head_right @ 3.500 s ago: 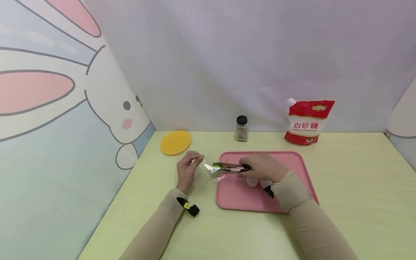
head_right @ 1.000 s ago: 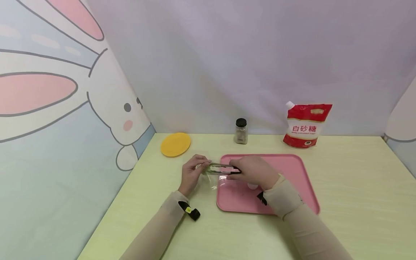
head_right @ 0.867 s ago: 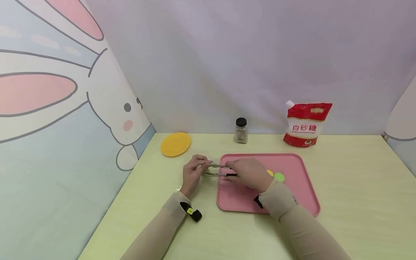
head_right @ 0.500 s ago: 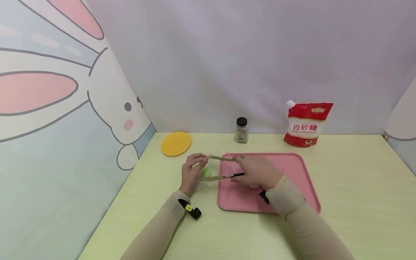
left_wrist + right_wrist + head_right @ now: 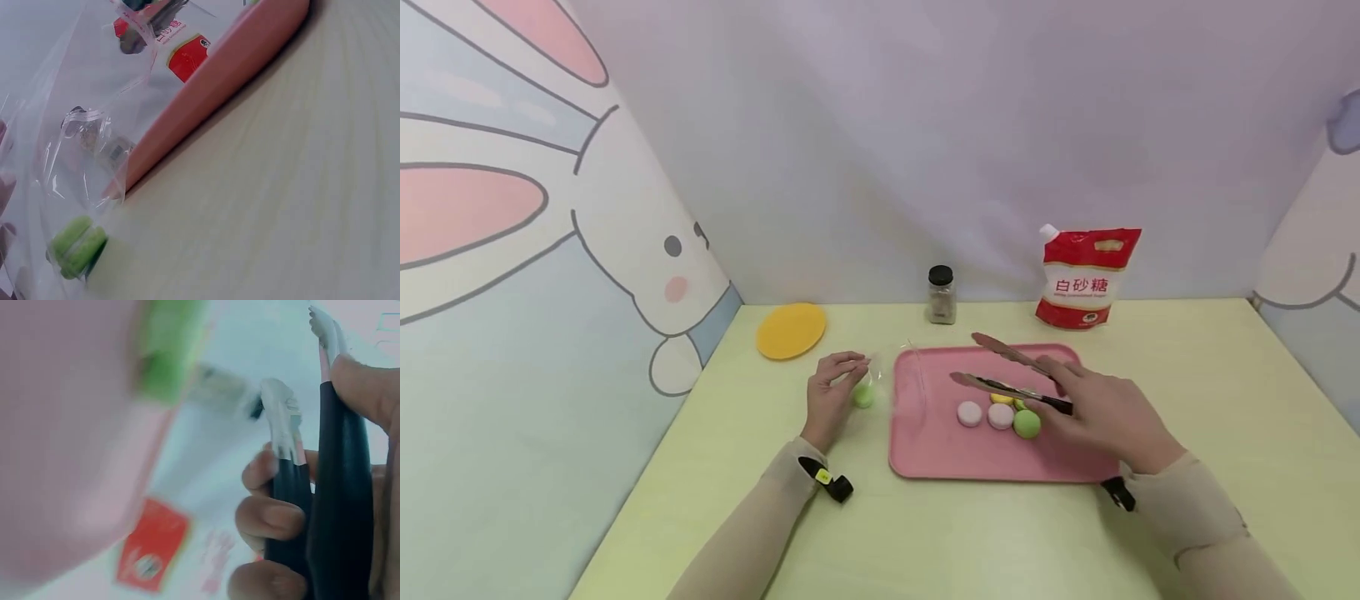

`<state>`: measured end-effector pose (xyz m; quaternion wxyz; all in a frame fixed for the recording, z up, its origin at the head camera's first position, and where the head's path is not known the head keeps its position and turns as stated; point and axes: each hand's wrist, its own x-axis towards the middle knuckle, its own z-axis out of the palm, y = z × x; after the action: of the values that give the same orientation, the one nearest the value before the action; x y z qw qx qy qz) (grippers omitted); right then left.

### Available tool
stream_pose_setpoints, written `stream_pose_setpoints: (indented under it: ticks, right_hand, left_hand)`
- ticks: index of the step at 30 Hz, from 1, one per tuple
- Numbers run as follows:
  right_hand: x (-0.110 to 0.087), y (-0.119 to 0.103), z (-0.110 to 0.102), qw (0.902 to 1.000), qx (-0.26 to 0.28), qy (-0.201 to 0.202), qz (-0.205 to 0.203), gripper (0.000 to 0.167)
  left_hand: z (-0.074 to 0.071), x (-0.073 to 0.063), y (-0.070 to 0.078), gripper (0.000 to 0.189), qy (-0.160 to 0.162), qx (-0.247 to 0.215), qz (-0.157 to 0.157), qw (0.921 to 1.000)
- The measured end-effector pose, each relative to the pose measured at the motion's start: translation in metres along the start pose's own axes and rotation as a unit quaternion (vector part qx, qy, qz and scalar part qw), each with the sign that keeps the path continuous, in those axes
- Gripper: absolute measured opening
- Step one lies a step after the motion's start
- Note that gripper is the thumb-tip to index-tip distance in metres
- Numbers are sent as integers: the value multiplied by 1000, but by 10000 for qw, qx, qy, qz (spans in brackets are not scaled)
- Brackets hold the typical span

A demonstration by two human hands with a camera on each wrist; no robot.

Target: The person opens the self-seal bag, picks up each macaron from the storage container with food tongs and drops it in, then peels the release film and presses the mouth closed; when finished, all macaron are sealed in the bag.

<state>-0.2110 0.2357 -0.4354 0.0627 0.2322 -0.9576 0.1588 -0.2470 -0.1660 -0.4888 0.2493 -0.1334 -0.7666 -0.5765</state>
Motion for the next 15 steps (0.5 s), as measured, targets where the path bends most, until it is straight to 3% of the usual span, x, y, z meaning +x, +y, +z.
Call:
stream_pose_setpoints:
  ticks: [4, 6, 11, 13, 15]
  right_hand:
    - [-24, 28, 8, 9979, -104, -262, 585, 70]
    - [-32, 41, 13, 9968, -124, -168, 772, 75]
    - [-44, 60, 24, 9944, -16, 713, 778, 73]
    - [-47, 64, 29, 9934, -88, 1004, 541, 75]
    - [-49, 70, 32, 9927, -297, 1138, 272, 78]
  left_hand:
    - [1, 0, -15, 15, -154, -1, -91, 9998]
    - [0, 0, -16, 16, -229, -24, -138, 9996]
    - [-2, 0, 10, 16, -315, -87, -311, 9990]
    - [-2, 0, 20, 15, -313, -92, -381, 9987]
    - [-1, 0, 21, 15, -323, -85, -391, 9987]
